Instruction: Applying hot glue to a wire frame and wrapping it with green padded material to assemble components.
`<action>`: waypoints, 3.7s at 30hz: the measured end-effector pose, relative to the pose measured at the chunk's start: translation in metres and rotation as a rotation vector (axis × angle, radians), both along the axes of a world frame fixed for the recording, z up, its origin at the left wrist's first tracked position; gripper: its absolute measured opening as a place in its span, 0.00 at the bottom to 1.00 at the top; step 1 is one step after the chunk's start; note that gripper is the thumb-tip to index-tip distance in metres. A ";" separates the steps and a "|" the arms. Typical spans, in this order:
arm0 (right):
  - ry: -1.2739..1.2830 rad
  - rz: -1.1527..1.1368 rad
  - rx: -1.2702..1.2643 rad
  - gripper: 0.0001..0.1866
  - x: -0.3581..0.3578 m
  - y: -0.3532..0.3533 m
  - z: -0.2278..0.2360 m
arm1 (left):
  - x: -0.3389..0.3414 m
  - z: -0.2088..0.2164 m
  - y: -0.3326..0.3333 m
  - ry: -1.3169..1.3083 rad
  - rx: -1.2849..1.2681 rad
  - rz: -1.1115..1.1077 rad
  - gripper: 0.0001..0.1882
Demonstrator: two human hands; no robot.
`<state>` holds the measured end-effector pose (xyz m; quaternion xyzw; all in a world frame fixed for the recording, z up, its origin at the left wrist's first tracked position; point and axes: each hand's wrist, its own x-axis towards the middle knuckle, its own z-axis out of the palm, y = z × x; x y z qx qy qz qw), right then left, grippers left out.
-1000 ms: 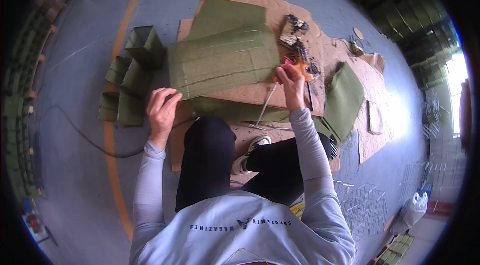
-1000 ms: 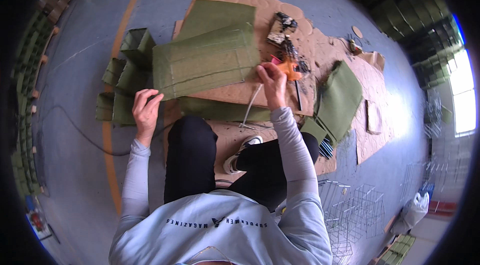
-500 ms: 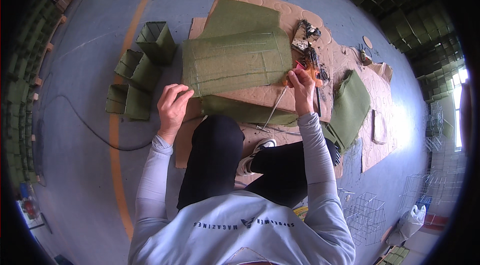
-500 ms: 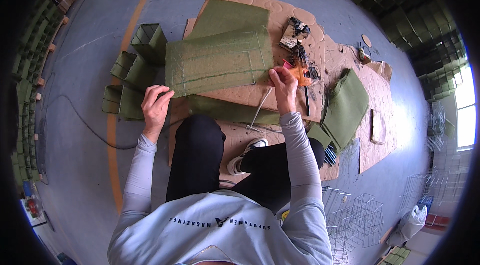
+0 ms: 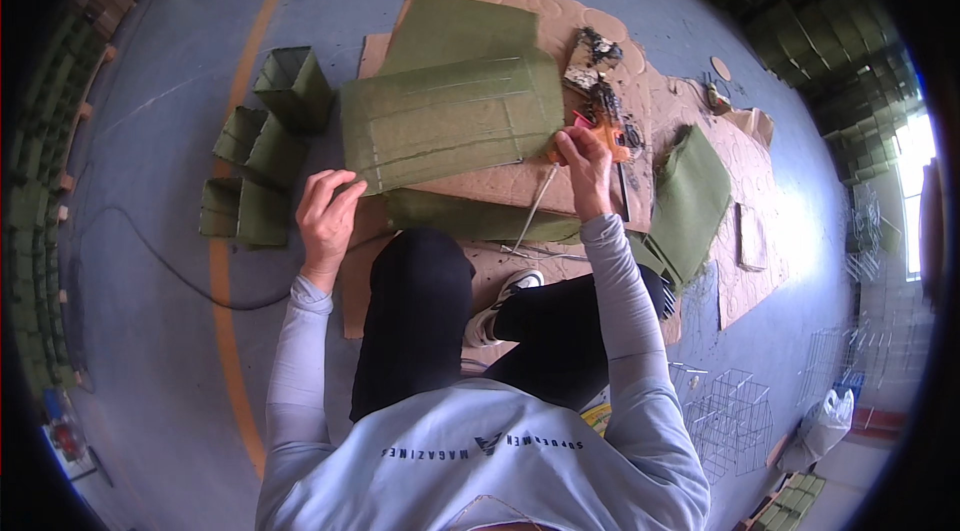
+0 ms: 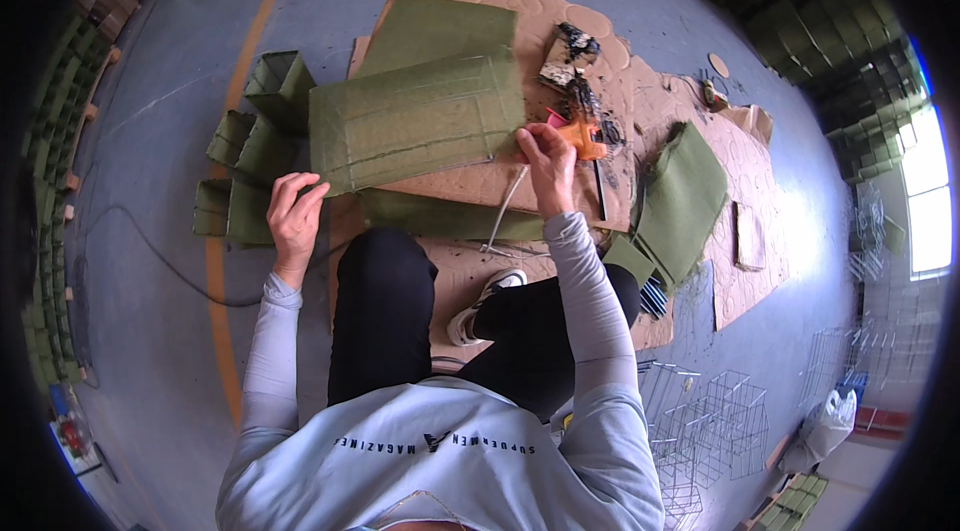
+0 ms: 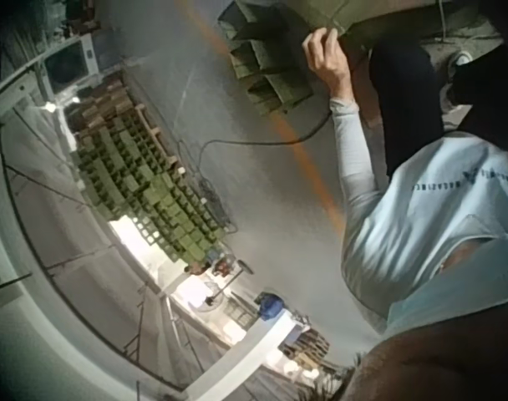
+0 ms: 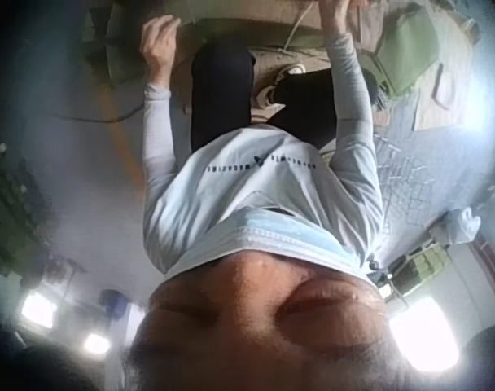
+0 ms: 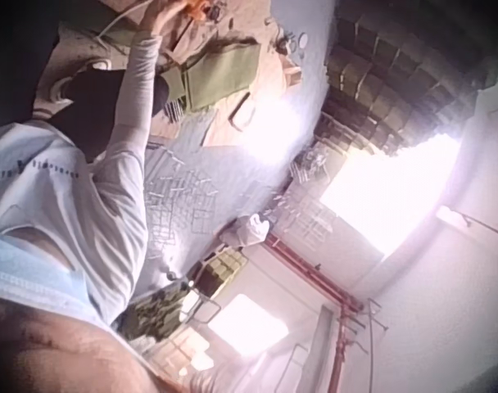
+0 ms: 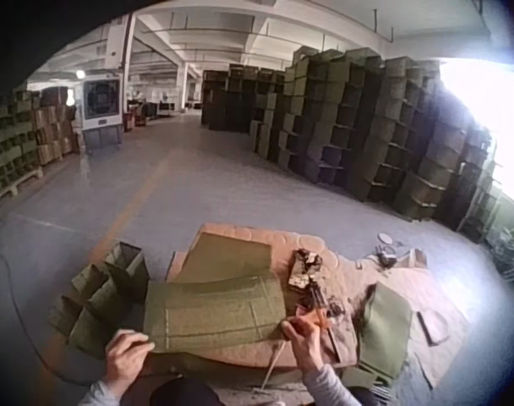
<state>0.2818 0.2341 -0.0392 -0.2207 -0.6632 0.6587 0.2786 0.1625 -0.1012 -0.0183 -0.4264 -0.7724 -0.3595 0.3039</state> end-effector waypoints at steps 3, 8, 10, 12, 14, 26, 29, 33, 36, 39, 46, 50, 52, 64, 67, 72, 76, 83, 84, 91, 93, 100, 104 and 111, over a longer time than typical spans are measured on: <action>0.003 0.014 0.009 0.07 -0.001 0.001 -0.003 | 0.000 -0.001 -0.001 0.001 -0.001 0.002 0.14; 0.032 0.006 -0.031 0.06 -0.001 0.003 -0.005 | 0.002 0.000 0.001 0.005 -0.007 -0.001 0.15; 0.021 0.004 -0.011 0.06 0.000 0.003 -0.004 | 0.002 0.001 0.000 0.008 -0.008 -0.003 0.15; 0.016 0.006 -0.001 0.06 0.000 0.001 -0.002 | 0.002 0.002 0.000 0.013 -0.013 0.003 0.15; 0.018 0.003 -0.005 0.06 -0.002 0.001 -0.005 | 0.002 0.002 -0.002 0.008 -0.011 0.010 0.15; 0.054 0.000 0.003 0.06 0.002 0.000 0.002 | 0.004 0.002 0.000 0.034 0.009 0.009 0.15; 0.035 -0.025 0.025 0.06 0.001 -0.003 0.006 | 0.004 0.005 0.000 0.046 0.014 0.012 0.15; 0.042 -0.007 0.016 0.06 0.000 0.002 0.001 | 0.003 -0.001 -0.001 0.023 -0.008 -0.015 0.15; 0.091 -0.003 -0.026 0.06 0.003 0.004 -0.001 | 0.004 -0.002 0.002 0.038 -0.008 -0.008 0.14; 0.026 -0.023 0.010 0.06 0.003 0.007 -0.002 | 0.003 -0.001 0.006 0.050 -0.024 -0.007 0.14; 0.002 -0.062 -0.036 0.07 0.004 -0.001 0.005 | 0.003 0.000 0.003 0.025 -0.019 -0.015 0.14; 0.104 -0.322 0.666 0.08 0.017 -0.028 0.031 | 0.005 0.003 0.005 0.038 -0.018 -0.013 0.14; 0.173 -0.174 1.083 0.14 0.018 -0.052 0.032 | 0.004 0.001 0.003 0.035 -0.015 -0.008 0.14; -0.164 0.196 1.334 0.36 -0.006 -0.106 0.014 | 0.002 0.001 0.001 0.039 -0.028 -0.015 0.15; -0.192 0.192 1.330 0.38 -0.009 -0.107 0.012 | 0.002 0.003 -0.001 0.044 -0.043 -0.007 0.15; -0.234 0.181 1.340 0.39 -0.007 -0.104 0.013 | 0.008 0.006 -0.006 0.015 -0.058 0.006 0.13; -0.230 0.181 1.337 0.38 -0.008 -0.105 0.014 | 0.011 0.021 0.012 0.050 -0.039 0.014 0.11; -0.184 0.170 1.321 0.36 -0.017 -0.111 0.023 | 0.004 0.042 0.067 0.014 -0.347 -0.020 0.23; -0.189 0.122 1.326 0.37 -0.015 -0.108 0.023 | 0.002 0.044 0.065 0.044 -0.326 0.022 0.25; -0.126 -0.347 0.835 0.30 0.004 -0.051 0.020 | -0.042 0.011 0.014 -1.004 0.413 0.069 0.21; -0.135 -0.337 0.839 0.28 0.006 -0.047 0.016 | -0.047 0.017 0.018 -1.235 0.325 0.027 0.19; -0.113 -0.294 0.588 0.25 0.008 -0.050 -0.004 | -0.053 0.014 0.029 -1.123 0.501 -0.089 0.06; -0.087 -0.308 0.479 0.22 0.008 -0.047 -0.008 | -0.055 0.008 0.032 -1.109 0.565 -0.113 0.05; 0.073 -0.298 0.212 0.13 0.007 -0.040 -0.024 | -0.059 -0.002 0.028 -1.130 0.622 -0.108 0.07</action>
